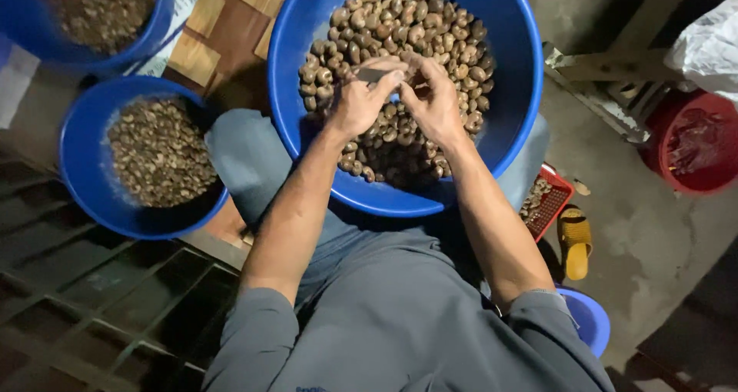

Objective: The person sits with a large blue basin of nuts on their lap and uses a small knife to peel the outer shells off individual nuts. They pick up a nut, cut the shell, remove the pieces, and drop the peeled nut into a smaller blue basin to the right.

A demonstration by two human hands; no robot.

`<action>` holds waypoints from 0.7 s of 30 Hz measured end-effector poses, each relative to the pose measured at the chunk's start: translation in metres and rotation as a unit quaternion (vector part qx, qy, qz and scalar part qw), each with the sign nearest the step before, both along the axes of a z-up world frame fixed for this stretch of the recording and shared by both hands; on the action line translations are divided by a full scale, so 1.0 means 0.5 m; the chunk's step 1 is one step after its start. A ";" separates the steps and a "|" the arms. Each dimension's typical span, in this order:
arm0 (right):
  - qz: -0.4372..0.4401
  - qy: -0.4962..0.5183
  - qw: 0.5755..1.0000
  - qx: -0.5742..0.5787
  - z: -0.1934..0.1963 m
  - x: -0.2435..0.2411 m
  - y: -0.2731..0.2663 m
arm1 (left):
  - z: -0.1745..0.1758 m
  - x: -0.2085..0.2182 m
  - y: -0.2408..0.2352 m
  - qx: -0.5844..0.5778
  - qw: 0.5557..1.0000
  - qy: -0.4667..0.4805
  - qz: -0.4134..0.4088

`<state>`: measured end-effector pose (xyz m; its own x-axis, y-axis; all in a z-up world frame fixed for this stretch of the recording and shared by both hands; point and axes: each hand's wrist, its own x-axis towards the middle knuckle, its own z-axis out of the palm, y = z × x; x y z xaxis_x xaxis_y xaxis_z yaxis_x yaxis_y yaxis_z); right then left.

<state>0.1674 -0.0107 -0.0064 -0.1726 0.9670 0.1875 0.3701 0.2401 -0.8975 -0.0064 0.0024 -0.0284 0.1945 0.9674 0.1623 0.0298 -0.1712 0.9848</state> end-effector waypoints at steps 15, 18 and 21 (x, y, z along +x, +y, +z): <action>0.012 -0.053 0.998 -0.033 0.024 -0.010 -0.012 | -0.018 -0.011 -0.004 -0.045 0.998 -0.018 -0.031; -0.002 -0.064 0.997 -0.039 0.020 -0.010 -0.015 | -0.007 -0.009 -0.004 -0.044 0.999 -0.011 -0.017; -0.017 -0.029 0.996 -0.077 0.031 -0.016 -0.015 | -0.002 -0.008 -0.005 -0.050 0.999 -0.019 -0.003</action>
<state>0.1592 -0.0182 0.0093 -0.1446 0.9891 0.0273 0.4278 0.0874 -0.8996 -0.0102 0.0001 -0.0294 0.1969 0.9778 0.0720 -0.0087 -0.0717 0.9974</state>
